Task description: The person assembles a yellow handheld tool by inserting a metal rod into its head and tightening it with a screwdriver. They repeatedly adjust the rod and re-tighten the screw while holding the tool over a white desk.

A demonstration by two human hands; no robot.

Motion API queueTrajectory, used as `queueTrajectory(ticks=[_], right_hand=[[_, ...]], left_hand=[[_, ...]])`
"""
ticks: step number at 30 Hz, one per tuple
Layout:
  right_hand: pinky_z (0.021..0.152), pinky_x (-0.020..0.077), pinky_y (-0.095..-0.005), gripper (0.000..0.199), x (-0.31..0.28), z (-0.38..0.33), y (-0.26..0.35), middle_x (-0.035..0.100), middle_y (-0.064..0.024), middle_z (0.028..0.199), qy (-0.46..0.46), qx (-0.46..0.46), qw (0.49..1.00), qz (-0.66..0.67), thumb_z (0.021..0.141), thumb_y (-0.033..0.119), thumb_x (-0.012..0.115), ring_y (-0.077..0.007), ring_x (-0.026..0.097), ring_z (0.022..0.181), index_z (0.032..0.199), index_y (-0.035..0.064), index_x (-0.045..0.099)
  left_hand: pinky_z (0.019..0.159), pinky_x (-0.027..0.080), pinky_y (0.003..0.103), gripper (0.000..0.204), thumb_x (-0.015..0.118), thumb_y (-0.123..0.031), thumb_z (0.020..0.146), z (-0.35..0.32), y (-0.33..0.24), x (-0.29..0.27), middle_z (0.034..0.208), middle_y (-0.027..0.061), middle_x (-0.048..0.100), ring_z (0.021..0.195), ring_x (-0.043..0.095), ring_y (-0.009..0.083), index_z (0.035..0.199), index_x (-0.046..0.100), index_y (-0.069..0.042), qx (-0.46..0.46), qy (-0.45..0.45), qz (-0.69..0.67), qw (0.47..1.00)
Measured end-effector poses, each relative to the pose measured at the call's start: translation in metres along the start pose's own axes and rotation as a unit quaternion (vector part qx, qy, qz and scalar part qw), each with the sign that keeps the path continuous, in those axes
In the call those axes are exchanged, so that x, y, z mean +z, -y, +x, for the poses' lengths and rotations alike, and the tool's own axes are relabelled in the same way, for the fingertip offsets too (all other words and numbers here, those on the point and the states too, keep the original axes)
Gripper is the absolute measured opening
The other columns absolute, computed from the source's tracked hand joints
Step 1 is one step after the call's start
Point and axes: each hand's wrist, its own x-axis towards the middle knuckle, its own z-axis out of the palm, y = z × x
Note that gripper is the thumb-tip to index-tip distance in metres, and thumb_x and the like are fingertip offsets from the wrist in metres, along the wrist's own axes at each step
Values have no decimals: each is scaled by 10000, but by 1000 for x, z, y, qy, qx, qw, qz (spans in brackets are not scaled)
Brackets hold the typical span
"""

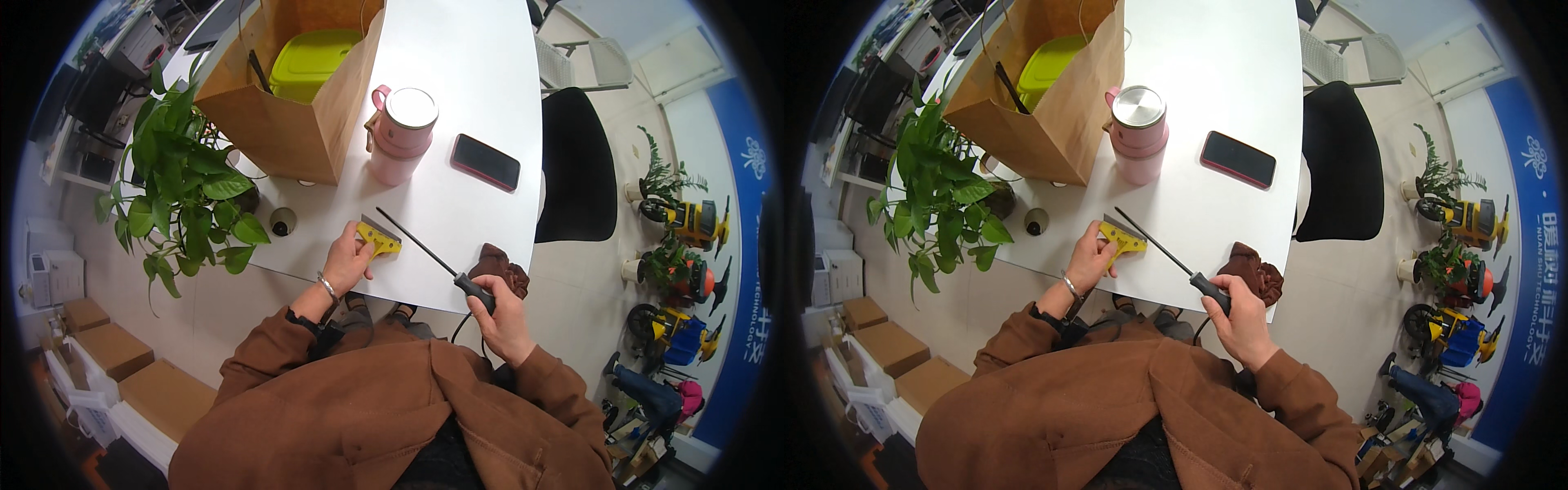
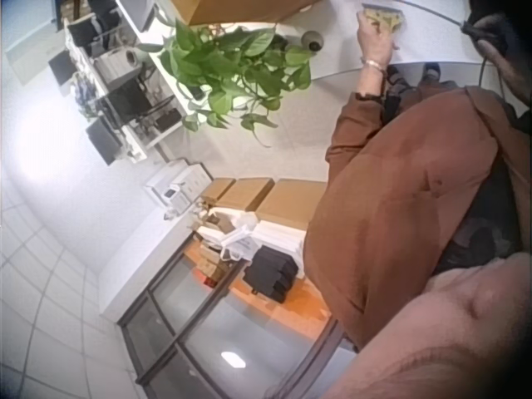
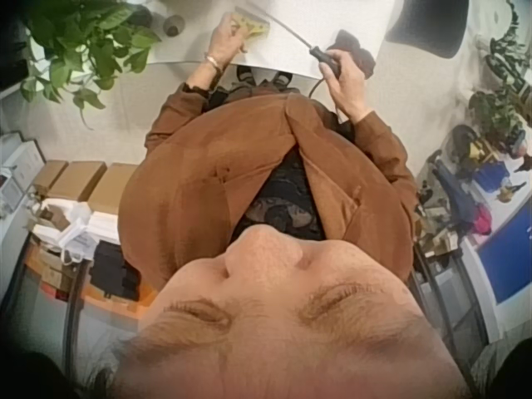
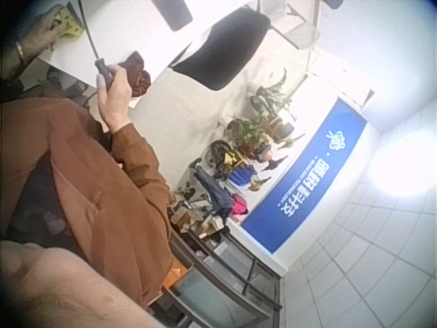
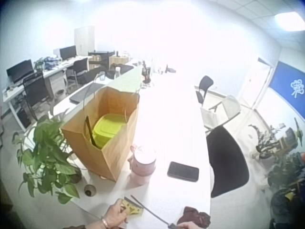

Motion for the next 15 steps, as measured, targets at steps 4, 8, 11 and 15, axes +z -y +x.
queueTrajectory(ticks=[4, 8, 11, 15], right_hand=[[648, 503, -324, 270, 10, 11, 0, 627, -119, 809, 51, 54, 995, 62, 855, 150, 720, -215, 622, 687, 1021, 10, 559], [574, 497, -329, 230, 43, 32, 13, 612, -119, 691, 5, -21, 998, 65, 813, 162, 742, -238, 601, 568, 879, 5, 587], [574, 500, -330, 178, 72, 50, 21, 632, -130, 709, -1, -32, 996, 88, 847, 150, 712, -247, 607, 567, 913, -3, 649], [589, 496, -315, 178, 104, 67, 23, 641, -133, 720, -40, -13, 984, 171, 876, 153, 697, -202, 617, 605, 930, -13, 669]], left_hand=[[470, 495, 294, 344, 558, -45, 930, -3, -7, -1, 829, 153, 694, 507, 630, 173, 1217, 384, 34, 3, 4, 0, 1000], [521, 521, 368, 337, 595, -72, 894, -13, -18, 5, 804, 180, 695, 547, 661, 274, 1168, 416, 10, 74, -12, 57, 996], [583, 524, 426, 350, 635, -96, 875, -18, -27, 11, 800, 204, 677, 647, 659, 383, 1155, 440, -16, 74, -59, 155, 983], [618, 519, 456, 280, 647, -83, 866, -32, -41, 13, 855, 210, 669, 736, 643, 429, 1103, 509, -29, 184, -113, 190, 958]])
